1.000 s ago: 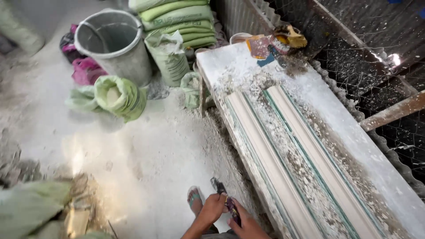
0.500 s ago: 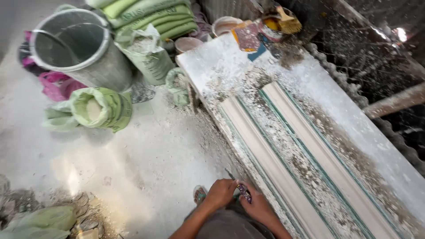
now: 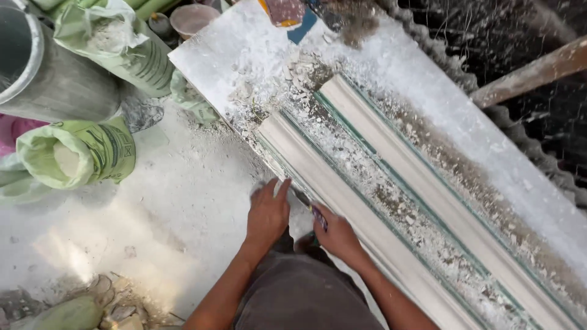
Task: Scraping excess material from decorative plaster cornice using a knife.
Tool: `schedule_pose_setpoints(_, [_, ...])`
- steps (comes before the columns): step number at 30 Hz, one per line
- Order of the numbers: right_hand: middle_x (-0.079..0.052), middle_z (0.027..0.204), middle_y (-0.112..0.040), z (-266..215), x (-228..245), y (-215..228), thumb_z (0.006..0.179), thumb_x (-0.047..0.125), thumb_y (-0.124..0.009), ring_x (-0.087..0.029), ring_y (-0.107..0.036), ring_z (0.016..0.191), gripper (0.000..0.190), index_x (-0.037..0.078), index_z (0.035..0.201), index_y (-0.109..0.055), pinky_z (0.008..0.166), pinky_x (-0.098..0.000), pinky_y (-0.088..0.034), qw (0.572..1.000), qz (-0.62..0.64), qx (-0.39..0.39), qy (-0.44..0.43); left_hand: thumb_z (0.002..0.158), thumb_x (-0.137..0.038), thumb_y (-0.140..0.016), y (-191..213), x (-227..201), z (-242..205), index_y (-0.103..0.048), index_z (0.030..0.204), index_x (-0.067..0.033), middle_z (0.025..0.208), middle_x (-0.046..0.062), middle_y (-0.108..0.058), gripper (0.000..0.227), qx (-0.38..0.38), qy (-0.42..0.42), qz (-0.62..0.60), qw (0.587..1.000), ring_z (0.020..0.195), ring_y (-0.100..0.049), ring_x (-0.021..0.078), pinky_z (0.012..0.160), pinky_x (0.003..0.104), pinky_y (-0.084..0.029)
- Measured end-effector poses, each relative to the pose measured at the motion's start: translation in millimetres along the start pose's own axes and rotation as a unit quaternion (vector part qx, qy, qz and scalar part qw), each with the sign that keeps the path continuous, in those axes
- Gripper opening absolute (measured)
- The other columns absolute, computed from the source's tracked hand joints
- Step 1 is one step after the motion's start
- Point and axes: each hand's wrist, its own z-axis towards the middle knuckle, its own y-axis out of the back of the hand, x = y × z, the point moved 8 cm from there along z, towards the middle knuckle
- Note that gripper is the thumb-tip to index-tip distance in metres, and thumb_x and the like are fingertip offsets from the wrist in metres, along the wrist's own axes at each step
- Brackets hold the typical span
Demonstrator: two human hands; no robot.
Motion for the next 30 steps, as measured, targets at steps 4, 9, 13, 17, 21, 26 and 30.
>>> schedule_pose_setpoints(4, [-0.025, 0.090, -0.073, 53, 37, -13, 0.092, 0.024, -0.062, -0.042, -0.072, 0.078, 0.052, 0.019, 0.144, -0.057, 0.072, -0.0502, -0.055, 1.000, -0.002, -0.023, 0.004, 0.092, -0.010, -0.059, -36, 52, 29, -0.057, 0.142, -0.0110, 0.148, 0.032, -0.046, 0.050, 0.005, -0.030, 0.012, 0.999, 0.136, -0.045, 0.0471, 0.110, 0.058, -0.037])
schedule_pose_setpoints(9, [-0.024, 0.094, -0.073, 63, 67, -30, 0.092, 0.019, -0.061, -0.042, -0.071, 0.081, 0.051, 0.016, 0.142, -0.057, 0.073, -0.0516, -0.055, 1.000, -0.016, -0.017, 0.002, 0.080, -0.010, -0.066, -23, 68, 56, -0.059, 0.134, -0.0016, 0.146, 0.025, -0.050, 0.056, 0.087, -0.127, 0.209, 0.966, 0.139, -0.044, 0.0398, 0.111, 0.052, -0.037])
schedule_pose_setpoints(13, [-0.024, 0.092, -0.074, 67, 79, -20, 0.091, 0.019, -0.061, -0.041, -0.072, 0.079, 0.052, 0.017, 0.143, -0.057, 0.073, -0.0509, -0.055, 0.999, -0.012, -0.031, -0.028, 0.086, -0.008, -0.065, -11, 64, 67, -0.063, 0.130, 0.0019, 0.132, 0.018, -0.060, 0.045, 0.072, -0.209, 0.155, 0.963, 0.125, -0.053, 0.0340, 0.109, 0.049, -0.041])
schedule_pose_setpoints(17, [-0.024, 0.088, -0.073, 81, 86, -33, 0.093, 0.019, -0.061, -0.042, -0.071, 0.077, 0.052, 0.018, 0.145, -0.057, 0.073, -0.0510, -0.054, 0.997, -0.033, -0.021, -0.064, 0.087, -0.011, -0.064, -15, 77, 84, -0.067, 0.117, -0.0002, 0.115, 0.013, -0.065, 0.032, 0.107, -0.225, 0.174, 0.953, 0.114, -0.057, 0.0296, 0.104, 0.045, -0.043])
schedule_pose_setpoints(21, [-0.024, 0.089, -0.073, 74, 119, -14, 0.092, 0.020, -0.062, -0.042, -0.070, 0.079, 0.053, 0.017, 0.145, -0.056, 0.072, -0.0514, -0.053, 0.998, -0.041, -0.032, -0.044, 0.082, -0.013, -0.064, 27, 67, 97, -0.070, 0.114, 0.0000, 0.110, 0.013, -0.068, 0.035, 0.048, -0.279, 0.135, 0.949, 0.106, -0.059, 0.0266, 0.101, 0.042, -0.044])
schedule_pose_setpoints(26, [-0.023, 0.090, -0.073, 90, 88, -23, 0.091, 0.020, -0.061, -0.042, -0.071, 0.080, 0.054, 0.018, 0.145, -0.055, 0.073, -0.0511, -0.054, 0.996, -0.045, -0.028, -0.072, 0.084, -0.012, -0.065, -6, 71, 105, -0.071, 0.104, -0.0010, 0.107, 0.014, -0.070, 0.024, 0.068, -0.296, 0.149, 0.941, 0.104, -0.062, 0.0270, 0.093, 0.040, -0.048])
schedule_pose_setpoints(30, [-0.024, 0.089, -0.072, 103, 85, -26, 0.089, 0.019, -0.064, -0.043, -0.070, 0.081, 0.057, 0.014, 0.145, -0.055, 0.074, -0.0523, -0.053, 0.996, -0.050, -0.034, -0.058, 0.087, -0.012, -0.065, -28, 81, 102, -0.071, 0.103, -0.0002, 0.099, 0.015, -0.070, 0.021, 0.138, -0.276, 0.228, 0.924, 0.098, -0.065, 0.0288, 0.083, 0.041, -0.053])
